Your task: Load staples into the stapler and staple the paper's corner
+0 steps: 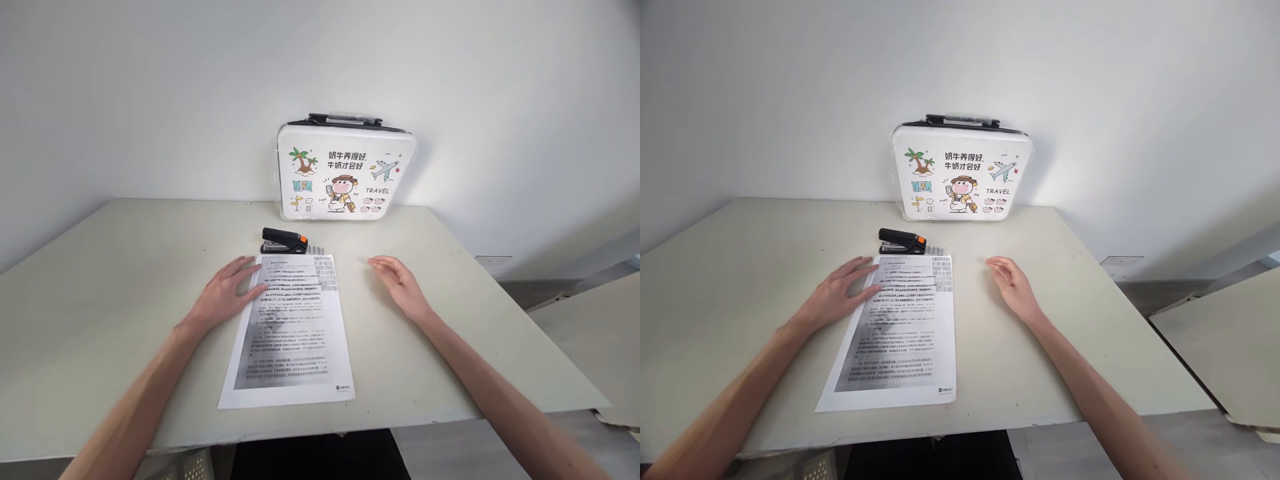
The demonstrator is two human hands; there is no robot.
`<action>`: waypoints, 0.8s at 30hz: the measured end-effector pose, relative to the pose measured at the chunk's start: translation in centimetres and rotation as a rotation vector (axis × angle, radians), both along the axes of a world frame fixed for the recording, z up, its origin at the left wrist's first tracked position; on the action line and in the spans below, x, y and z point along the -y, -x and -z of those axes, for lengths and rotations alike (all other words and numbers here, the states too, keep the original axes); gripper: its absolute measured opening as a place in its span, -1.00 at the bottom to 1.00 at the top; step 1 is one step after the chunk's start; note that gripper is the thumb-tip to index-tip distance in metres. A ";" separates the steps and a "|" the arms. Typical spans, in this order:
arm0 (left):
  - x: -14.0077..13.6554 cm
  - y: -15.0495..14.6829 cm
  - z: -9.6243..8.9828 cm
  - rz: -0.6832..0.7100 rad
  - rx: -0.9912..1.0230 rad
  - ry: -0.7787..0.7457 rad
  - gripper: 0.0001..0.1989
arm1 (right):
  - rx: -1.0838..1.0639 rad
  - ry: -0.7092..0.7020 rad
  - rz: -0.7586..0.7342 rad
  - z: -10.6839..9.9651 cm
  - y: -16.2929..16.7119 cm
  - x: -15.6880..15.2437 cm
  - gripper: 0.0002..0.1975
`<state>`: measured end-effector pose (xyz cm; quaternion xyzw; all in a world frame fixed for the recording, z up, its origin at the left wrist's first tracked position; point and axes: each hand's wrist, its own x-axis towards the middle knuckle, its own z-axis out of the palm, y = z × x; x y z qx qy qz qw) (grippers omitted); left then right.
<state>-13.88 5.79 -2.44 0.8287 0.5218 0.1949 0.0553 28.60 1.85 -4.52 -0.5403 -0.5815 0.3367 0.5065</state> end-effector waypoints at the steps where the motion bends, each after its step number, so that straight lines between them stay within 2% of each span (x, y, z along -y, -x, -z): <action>1: 0.0 0.0 0.0 0.000 -0.001 -0.007 -0.36 | -0.008 -0.002 -0.002 0.0 0.0 -0.1 -0.64; 4: -0.1 0.0 0.0 0.014 0.035 -0.066 -0.40 | -0.037 -0.010 -0.011 0.2 -0.1 -0.2 -0.67; 6: -0.4 -0.4 -0.4 0.017 0.082 -0.163 -0.48 | -0.059 -0.014 -0.016 0.3 -0.1 -0.3 -0.68; 10: -2.3 -2.2 -2.1 -0.036 0.096 -0.389 -0.59 | -0.086 -0.026 -0.016 0.7 -0.1 -0.7 -0.73; 12: -4.1 -3.5 -3.3 -0.045 0.033 -0.424 -0.56 | -0.093 -0.039 -0.020 0.9 -0.2 -0.8 -0.74; 15: -7.2 -5.2 -5.2 -0.009 -0.144 -0.318 -0.48 | -0.104 -0.044 -0.031 1.0 -0.3 -1.0 -0.77; 18: -9.7 -6.3 -7.0 -0.014 -0.369 -0.058 -0.49 | -0.102 -0.034 -0.039 0.6 -0.3 -0.9 -0.80; 21: -10.4 -6.8 -8.1 -0.086 -0.463 0.137 -0.49 | -0.079 -0.022 -0.046 0.0 -0.3 -0.7 -0.83; 24: -9.8 -6.9 -8.6 -0.153 -0.446 0.187 -0.48 | -0.044 -0.015 -0.055 -0.4 -0.2 -0.6 -0.84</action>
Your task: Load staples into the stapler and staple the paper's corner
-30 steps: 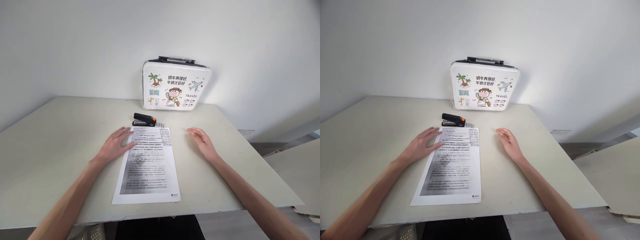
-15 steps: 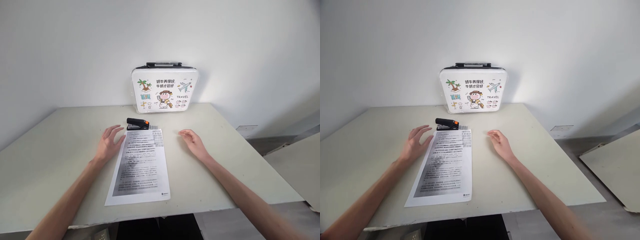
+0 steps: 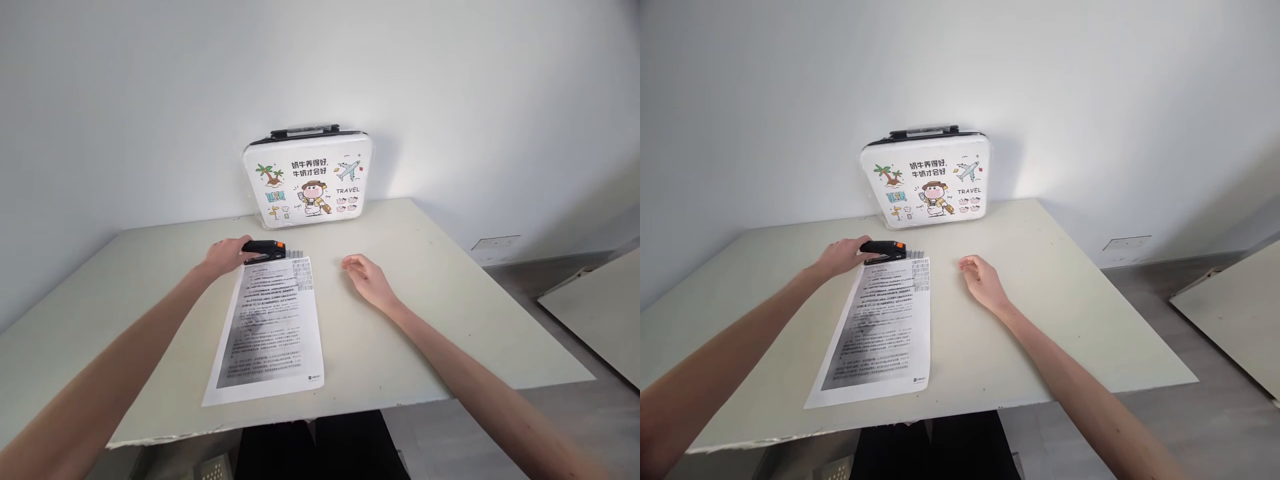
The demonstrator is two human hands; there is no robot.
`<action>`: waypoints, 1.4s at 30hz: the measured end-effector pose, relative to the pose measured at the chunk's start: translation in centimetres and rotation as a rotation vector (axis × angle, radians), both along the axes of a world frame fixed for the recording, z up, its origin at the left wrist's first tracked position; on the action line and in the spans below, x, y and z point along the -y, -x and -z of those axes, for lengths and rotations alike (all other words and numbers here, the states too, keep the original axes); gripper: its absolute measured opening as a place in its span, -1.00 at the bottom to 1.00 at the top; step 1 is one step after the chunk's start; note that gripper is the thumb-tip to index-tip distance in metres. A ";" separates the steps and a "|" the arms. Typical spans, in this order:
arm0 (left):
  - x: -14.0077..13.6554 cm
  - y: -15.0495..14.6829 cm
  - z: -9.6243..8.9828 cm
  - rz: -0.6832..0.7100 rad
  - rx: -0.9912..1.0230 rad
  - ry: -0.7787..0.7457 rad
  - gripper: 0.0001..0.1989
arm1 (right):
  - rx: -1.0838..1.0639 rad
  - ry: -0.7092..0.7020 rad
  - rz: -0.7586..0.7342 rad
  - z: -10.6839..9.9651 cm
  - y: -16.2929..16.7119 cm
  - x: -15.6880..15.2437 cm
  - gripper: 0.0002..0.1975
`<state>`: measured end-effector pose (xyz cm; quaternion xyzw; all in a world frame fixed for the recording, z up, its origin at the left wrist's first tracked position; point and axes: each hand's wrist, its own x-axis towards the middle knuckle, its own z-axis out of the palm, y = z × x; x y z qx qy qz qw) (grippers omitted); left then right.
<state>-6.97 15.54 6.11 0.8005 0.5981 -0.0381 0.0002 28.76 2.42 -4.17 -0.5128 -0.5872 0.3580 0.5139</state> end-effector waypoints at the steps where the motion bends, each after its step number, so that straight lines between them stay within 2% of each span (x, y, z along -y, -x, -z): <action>1: 0.4 0.0 0.0 -0.016 0.004 -0.013 -0.50 | 0.008 0.000 -0.003 0.0 0.0 0.0 -0.84; 5: 2.2 0.2 -0.4 -0.039 0.029 -0.136 -0.58 | 0.012 -0.011 -0.003 0.1 0.0 -0.1 -0.84; 9: 4.5 -0.7 -2.0 -0.034 0.145 -0.238 -0.63 | -0.001 -0.017 0.012 0.2 0.0 0.0 -0.85; 13: 7.7 -3.9 -3.8 0.063 0.210 -0.226 -0.64 | -0.075 0.007 0.048 0.0 -0.4 -0.1 -0.86; 16: 10.4 -7.2 -3.8 0.165 0.181 -0.174 -0.65 | -0.162 0.042 0.088 -0.1 -1.4 -0.3 -0.84; 18: 12.1 -9.2 -3.1 0.229 0.168 -0.128 -0.67 | -0.223 0.060 0.071 -0.1 -2.3 -0.3 -0.80; 22: 14.2 -12.5 -0.7 0.305 0.171 -0.069 -0.71 | -0.205 0.091 -0.087 -0.5 -4.1 0.3 -0.70; 27: 14.3 -15.7 2.3 0.379 0.226 -0.019 -0.73 | -0.155 0.160 -0.176 -1.4 -5.1 1.0 -0.53; 31: 13.8 -17.5 3.8 0.425 0.291 -0.008 -0.79 | -0.174 0.171 -0.219 -2.0 -4.9 1.0 -0.42; 36: 13.4 -17.0 4.5 0.383 0.466 0.065 -0.75 | -0.153 0.177 -0.205 -2.2 -4.4 0.9 -0.44; 42: 14.1 -12.8 6.6 0.576 0.616 0.047 -0.45 | -0.145 0.176 -0.146 -2.1 -4.4 0.6 -0.55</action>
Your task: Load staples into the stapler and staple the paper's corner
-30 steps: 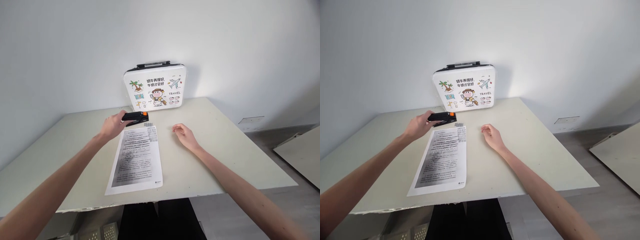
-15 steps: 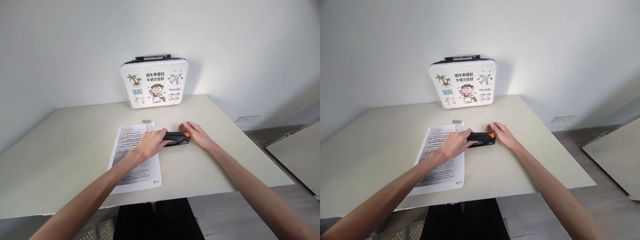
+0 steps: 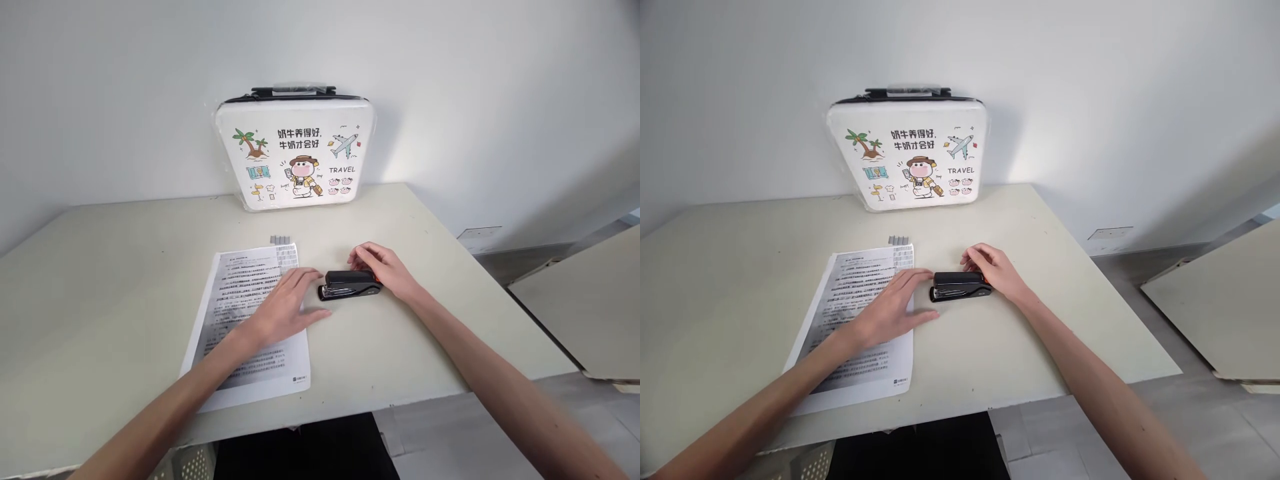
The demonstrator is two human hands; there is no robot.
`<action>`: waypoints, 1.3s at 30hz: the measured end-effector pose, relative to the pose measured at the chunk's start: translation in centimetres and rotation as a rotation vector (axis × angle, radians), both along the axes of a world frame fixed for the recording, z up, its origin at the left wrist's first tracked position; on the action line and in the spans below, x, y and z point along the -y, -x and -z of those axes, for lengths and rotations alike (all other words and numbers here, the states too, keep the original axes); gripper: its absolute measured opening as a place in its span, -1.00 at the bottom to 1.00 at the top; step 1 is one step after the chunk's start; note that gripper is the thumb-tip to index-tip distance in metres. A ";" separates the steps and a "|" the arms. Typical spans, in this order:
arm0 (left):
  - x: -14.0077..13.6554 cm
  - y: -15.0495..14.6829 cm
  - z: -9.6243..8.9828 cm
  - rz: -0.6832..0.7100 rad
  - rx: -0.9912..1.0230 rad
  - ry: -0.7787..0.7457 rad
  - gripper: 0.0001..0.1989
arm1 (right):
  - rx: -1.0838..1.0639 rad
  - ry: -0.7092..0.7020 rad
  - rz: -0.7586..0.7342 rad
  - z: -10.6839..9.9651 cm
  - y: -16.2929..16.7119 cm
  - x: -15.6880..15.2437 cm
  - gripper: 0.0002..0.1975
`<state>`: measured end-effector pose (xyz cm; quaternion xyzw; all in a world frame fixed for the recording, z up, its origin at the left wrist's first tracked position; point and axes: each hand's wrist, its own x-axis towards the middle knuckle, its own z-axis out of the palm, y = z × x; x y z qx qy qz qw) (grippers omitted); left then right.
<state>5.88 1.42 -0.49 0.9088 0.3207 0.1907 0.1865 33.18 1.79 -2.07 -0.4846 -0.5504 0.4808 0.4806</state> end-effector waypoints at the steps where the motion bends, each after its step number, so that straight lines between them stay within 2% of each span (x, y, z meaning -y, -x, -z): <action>1: 0.1 0.7 0.3 0.007 0.004 -0.010 -0.43 | 0.019 -0.004 0.004 -0.1 0.1 0.0 -0.56; 4: 0.3 2.3 0.8 0.024 -0.006 -0.017 -0.45 | 0.088 -0.017 0.007 -0.5 0.4 0.2 -0.55; 8: 0.0 3.6 0.3 0.082 -0.023 -0.011 -0.47 | 0.160 -0.013 0.020 -0.9 0.8 0.6 -0.55; 12: -0.1 3.8 -0.2 0.096 -0.025 -0.017 -0.47 | 0.190 -0.002 0.011 -0.9 1.1 0.6 -0.56; 17: -0.6 3.4 0.2 0.077 -0.016 -0.095 -0.55 | 0.193 -0.002 0.025 -0.8 1.2 0.5 -0.57; 20: -2.8 3.5 0.2 -0.011 -0.065 -0.179 -0.60 | 0.183 0.004 0.019 -0.8 1.3 0.5 -0.58; 23: -6.3 3.4 -0.2 -0.099 -0.180 -0.238 -0.56 | 0.176 0.007 0.021 -0.8 1.3 0.4 -0.58; 26: -9.3 3.0 -0.6 -0.106 -0.328 -0.228 -0.48 | 0.165 0.007 0.019 -0.8 1.2 0.4 -0.57; 29: -10.8 3.0 -0.5 -0.100 -0.411 -0.194 -0.44 | 0.150 0.009 0.011 -0.8 1.1 0.3 -0.55; 35: -11.0 4.3 -0.4 -0.113 -0.452 -0.199 -0.40 | 0.139 0.027 -0.002 -0.5 0.6 0.1 -0.53; 39: -9.7 5.1 -0.5 -0.108 -0.423 -0.225 -0.32 | 0.092 0.057 -0.010 -0.4 0.5 0.1 -0.50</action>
